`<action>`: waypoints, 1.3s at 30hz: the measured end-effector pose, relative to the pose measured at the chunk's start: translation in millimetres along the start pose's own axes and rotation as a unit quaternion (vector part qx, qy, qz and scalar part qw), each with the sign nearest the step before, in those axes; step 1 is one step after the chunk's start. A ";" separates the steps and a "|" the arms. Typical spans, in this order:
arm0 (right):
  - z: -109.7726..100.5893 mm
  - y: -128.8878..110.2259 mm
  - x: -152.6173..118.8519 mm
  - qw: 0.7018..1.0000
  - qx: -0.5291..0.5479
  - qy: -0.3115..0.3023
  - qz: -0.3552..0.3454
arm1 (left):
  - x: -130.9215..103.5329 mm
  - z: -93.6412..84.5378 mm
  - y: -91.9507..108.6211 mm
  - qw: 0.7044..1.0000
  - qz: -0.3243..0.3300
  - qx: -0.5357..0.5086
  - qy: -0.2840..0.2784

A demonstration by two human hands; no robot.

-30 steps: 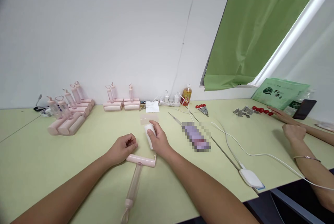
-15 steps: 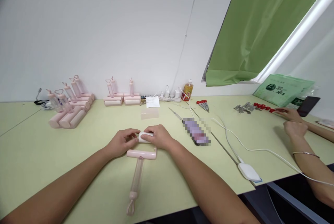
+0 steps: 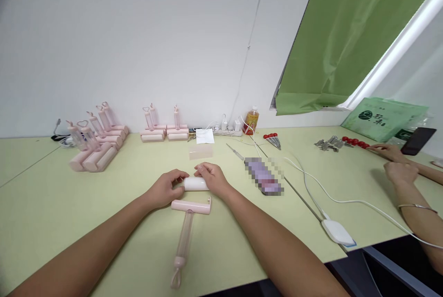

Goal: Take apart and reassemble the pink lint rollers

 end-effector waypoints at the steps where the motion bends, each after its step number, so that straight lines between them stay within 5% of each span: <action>1: -1.9 1.7 1.2 1.000 0.008 0.008 0.009 | 0.1 -0.7 0.0 1.000 -0.006 0.000 0.005; 8: -44.1 2.2 -11.8 0.998 -0.026 0.009 0.061 | 1.0 -6.6 -3.9 0.997 -0.055 0.023 0.041; 15: -62.7 -12.3 -34.4 0.963 0.052 -0.167 0.205 | -1.4 -5.1 -6.9 0.998 -0.035 0.030 0.049; 30: -39.4 3.4 -20.9 0.970 0.138 -0.169 0.109 | 1.2 -5.5 -5.1 0.998 -0.048 0.033 0.004; 39: -43.7 1.8 -19.8 0.977 0.028 -0.202 0.066 | 2.0 -7.3 -2.7 0.998 -0.040 0.046 -0.016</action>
Point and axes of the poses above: each hand's wrist, its own x-axis towards the middle knuckle, its own z-axis out of the palm, y = z × x, the point moved 1 cm from there along x, towards the middle knuckle, and after that the axes turned 13 degrees about -y, right-handed, at the moved point
